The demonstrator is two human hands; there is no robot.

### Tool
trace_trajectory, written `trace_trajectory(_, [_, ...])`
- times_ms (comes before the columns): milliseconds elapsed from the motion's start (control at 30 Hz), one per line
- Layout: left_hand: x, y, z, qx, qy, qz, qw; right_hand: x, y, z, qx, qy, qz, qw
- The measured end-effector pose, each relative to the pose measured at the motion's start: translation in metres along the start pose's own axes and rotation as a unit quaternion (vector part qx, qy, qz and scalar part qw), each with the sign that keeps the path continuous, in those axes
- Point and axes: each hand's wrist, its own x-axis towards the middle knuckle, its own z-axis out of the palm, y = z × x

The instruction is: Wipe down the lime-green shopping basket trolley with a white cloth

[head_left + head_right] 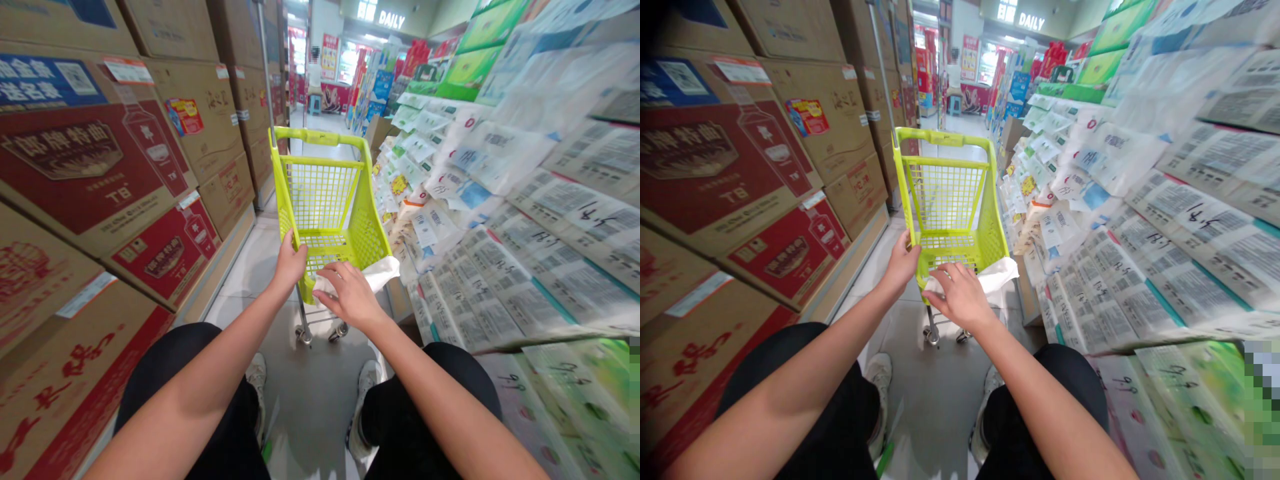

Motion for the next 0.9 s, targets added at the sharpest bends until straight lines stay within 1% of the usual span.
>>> trace_trajectory(100, [-0.002, 0.001, 0.001, 0.008, -0.004, 0.003, 1.0, 0.003, -0.003, -0.004, 0.005, -0.006, 0.018, 1.0])
trace_trajectory(233, [-0.004, 0.001, 0.003, 0.012, -0.008, 0.003, 1.0, 0.005, -0.003, -0.009, -0.001, -0.011, -0.002, 1.0])
trace_trajectory(367, [-0.005, 0.0, 0.002, 0.024, -0.009, 0.006, 1.0, 0.009, -0.005, -0.01, -0.004, -0.001, -0.019, 1.0])
trace_trajectory(467, [-0.005, 0.001, 0.001, 0.027, -0.017, 0.009, 0.999, 0.012, -0.008, -0.012, 0.023, 0.023, 0.01, 0.999])
trace_trajectory(567, [-0.004, 0.001, 0.001, 0.02, -0.023, -0.007, 1.0, 0.017, -0.011, -0.014, 0.056, 0.071, 0.062, 0.994])
trace_trajectory(633, [-0.003, -0.002, 0.001, 0.014, -0.021, -0.018, 1.0, 0.019, -0.012, -0.014, 0.071, 0.083, 0.068, 0.992])
trace_trajectory(667, [-0.002, -0.004, 0.001, 0.012, -0.018, -0.025, 0.999, 0.02, -0.012, -0.013, 0.075, 0.076, 0.058, 0.993])
trace_trajectory(733, [-0.001, -0.007, 0.001, 0.013, -0.013, -0.044, 0.999, 0.02, -0.011, -0.011, 0.079, 0.039, 0.024, 0.996])
trace_trajectory(800, [-0.001, -0.006, -0.003, 0.04, 0.013, -0.056, 0.998, 0.018, -0.009, -0.009, 0.079, 0.001, -0.008, 0.997])
trace_trajectory(867, [-0.005, 0.003, -0.01, 0.102, 0.052, -0.034, 0.993, 0.015, -0.006, -0.01, 0.076, -0.025, -0.022, 0.997])
trace_trajectory(900, [-0.007, 0.011, -0.015, 0.143, 0.061, -0.004, 0.988, 0.013, -0.004, -0.013, 0.07, -0.034, -0.019, 0.997])
